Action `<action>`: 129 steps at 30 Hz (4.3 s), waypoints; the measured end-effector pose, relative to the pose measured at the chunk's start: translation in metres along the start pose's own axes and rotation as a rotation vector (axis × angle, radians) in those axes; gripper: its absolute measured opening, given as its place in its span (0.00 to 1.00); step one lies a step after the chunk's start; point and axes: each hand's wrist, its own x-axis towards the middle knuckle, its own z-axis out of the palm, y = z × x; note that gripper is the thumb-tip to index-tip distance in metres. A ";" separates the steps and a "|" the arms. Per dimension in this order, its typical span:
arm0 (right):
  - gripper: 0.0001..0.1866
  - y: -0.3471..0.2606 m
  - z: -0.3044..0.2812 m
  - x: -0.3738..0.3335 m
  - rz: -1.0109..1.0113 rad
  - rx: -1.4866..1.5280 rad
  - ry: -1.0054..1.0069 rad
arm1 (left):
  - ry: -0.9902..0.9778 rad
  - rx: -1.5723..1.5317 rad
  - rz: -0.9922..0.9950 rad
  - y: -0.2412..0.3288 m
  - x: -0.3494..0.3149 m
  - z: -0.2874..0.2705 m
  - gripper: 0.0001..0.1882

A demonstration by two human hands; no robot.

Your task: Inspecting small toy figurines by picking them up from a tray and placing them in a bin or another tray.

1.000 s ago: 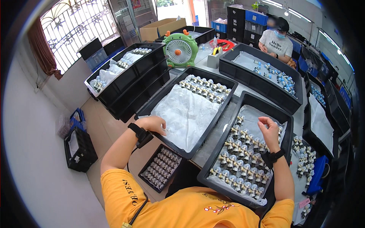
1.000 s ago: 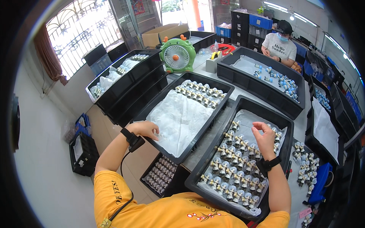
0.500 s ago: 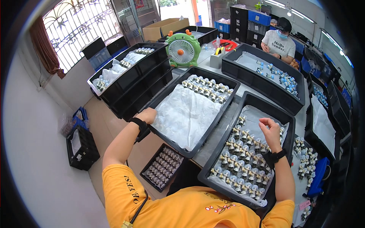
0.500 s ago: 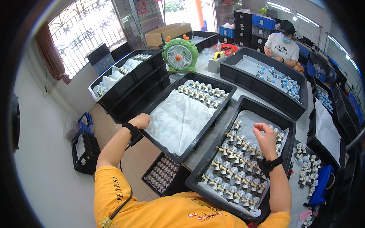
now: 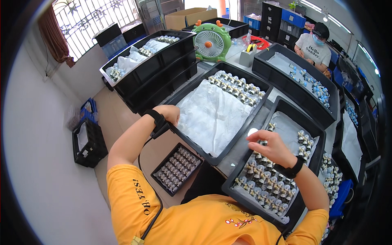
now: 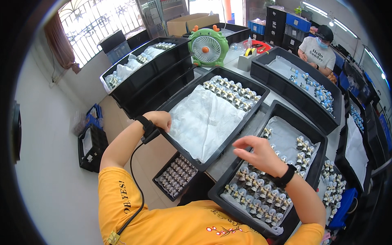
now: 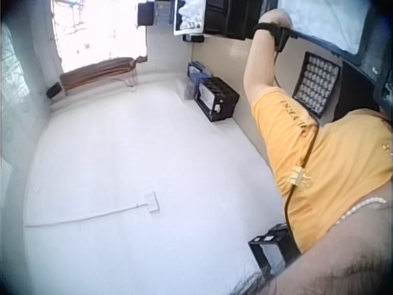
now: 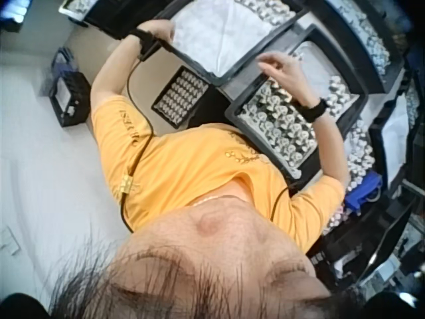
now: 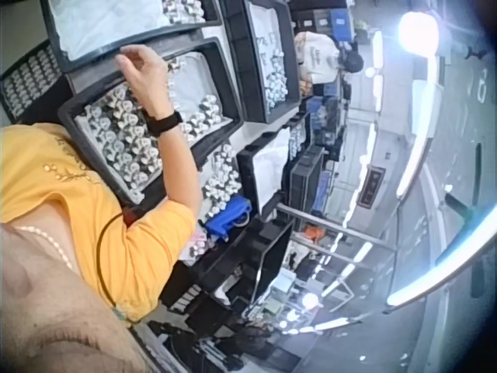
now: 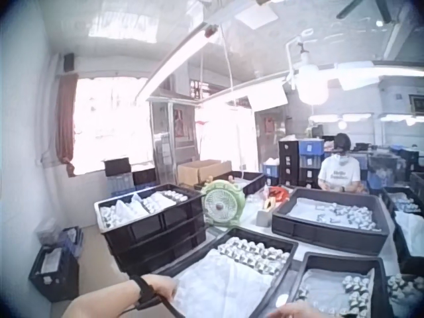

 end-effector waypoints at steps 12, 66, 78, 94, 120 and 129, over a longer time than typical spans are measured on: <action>0.12 -0.022 0.081 0.068 0.051 -0.347 -0.524 | 0.199 -0.076 0.224 -0.027 -0.011 -0.006 0.11; 0.40 0.056 0.042 0.160 0.262 -0.846 -0.583 | 0.270 0.162 0.273 0.060 0.083 -0.013 0.41; 0.32 0.042 0.036 0.143 0.290 -0.942 -0.762 | 0.159 0.172 0.214 0.048 0.076 -0.022 0.45; 0.25 0.017 -0.089 0.060 0.125 -0.400 -0.122 | 0.127 0.235 0.201 0.031 0.076 -0.020 0.47; 0.40 0.190 -0.136 -0.040 0.893 -0.883 -0.004 | 0.173 0.049 0.477 0.101 0.066 -0.017 0.33; 0.43 0.192 -0.137 -0.042 0.901 -0.852 -0.012 | 0.310 0.048 0.018 0.051 0.096 -0.013 0.43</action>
